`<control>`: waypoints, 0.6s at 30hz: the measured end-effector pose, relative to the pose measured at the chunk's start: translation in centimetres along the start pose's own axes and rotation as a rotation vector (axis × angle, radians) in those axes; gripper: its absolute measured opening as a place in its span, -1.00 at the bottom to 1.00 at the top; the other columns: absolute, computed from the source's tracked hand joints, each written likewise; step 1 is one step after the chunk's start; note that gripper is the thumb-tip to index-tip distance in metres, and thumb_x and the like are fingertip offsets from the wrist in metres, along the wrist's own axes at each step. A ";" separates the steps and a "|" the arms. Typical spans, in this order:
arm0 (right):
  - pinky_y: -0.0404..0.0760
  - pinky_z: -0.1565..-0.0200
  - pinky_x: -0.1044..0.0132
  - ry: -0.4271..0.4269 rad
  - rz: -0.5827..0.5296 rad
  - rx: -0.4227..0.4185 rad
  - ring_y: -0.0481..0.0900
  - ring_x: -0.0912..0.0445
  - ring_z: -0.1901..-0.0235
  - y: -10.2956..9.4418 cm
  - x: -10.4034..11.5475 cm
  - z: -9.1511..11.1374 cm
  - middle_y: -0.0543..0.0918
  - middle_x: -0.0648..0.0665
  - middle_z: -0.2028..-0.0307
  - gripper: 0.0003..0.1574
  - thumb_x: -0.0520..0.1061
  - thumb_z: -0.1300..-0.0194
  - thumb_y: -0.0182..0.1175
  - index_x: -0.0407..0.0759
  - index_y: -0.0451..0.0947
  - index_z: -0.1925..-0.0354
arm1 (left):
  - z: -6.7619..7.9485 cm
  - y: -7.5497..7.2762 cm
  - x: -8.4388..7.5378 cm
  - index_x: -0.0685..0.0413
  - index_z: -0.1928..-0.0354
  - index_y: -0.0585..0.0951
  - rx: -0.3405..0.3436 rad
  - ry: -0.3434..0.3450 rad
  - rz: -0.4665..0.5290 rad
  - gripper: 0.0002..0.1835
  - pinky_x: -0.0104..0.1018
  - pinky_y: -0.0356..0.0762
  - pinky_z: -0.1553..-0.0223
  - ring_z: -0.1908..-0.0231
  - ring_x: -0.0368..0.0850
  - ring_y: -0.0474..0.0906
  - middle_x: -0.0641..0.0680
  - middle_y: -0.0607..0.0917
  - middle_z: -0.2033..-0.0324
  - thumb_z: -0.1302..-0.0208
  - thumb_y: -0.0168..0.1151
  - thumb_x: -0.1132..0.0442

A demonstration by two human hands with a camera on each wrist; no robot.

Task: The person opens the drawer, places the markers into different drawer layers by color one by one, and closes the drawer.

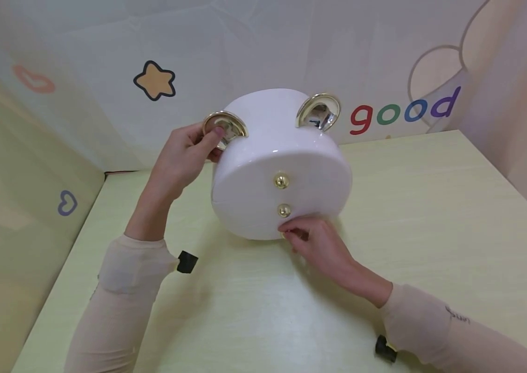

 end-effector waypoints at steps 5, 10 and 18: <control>0.60 0.44 0.38 0.041 -0.015 0.009 0.73 0.01 0.50 -0.2 -0.1 -0.1 0.78 -0.17 0.21 -0.80 -0.39 -0.37 0.30 -0.25 0.78 0.09 | -0.1 0.1 -0.2 0.19 0.17 0.64 0.001 0.005 -0.010 -0.73 -0.29 0.49 0.16 0.17 -0.01 0.61 0.12 0.65 0.24 -0.60 0.11 0.13; 0.61 0.42 0.38 0.049 -0.018 0.016 0.74 0.00 0.50 -0.2 -0.2 -0.2 0.77 -0.18 0.22 -0.80 -0.39 -0.36 0.31 -0.26 0.78 0.10 | 0.0 0.1 -0.3 0.19 0.17 0.64 -0.004 0.012 -0.003 -0.73 -0.29 0.51 0.15 0.18 -0.03 0.62 0.12 0.66 0.26 -0.60 0.11 0.13; 0.62 0.49 0.31 0.050 -0.046 0.086 0.74 -0.03 0.48 -0.2 -0.1 -0.2 0.74 -0.22 0.26 -0.76 -0.42 -0.37 0.26 -0.29 0.75 0.05 | 0.0 0.1 0.2 0.22 0.12 0.67 -0.027 0.003 0.096 -0.76 -0.30 0.59 0.05 0.19 -0.05 0.62 0.11 0.65 0.25 -0.56 0.17 0.16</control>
Point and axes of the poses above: each hand's wrist, its own z-axis away from the middle knuckle, its own y-axis out of the palm, x = y × z, the point moved 6 cm from there along -z, towards the middle knuckle
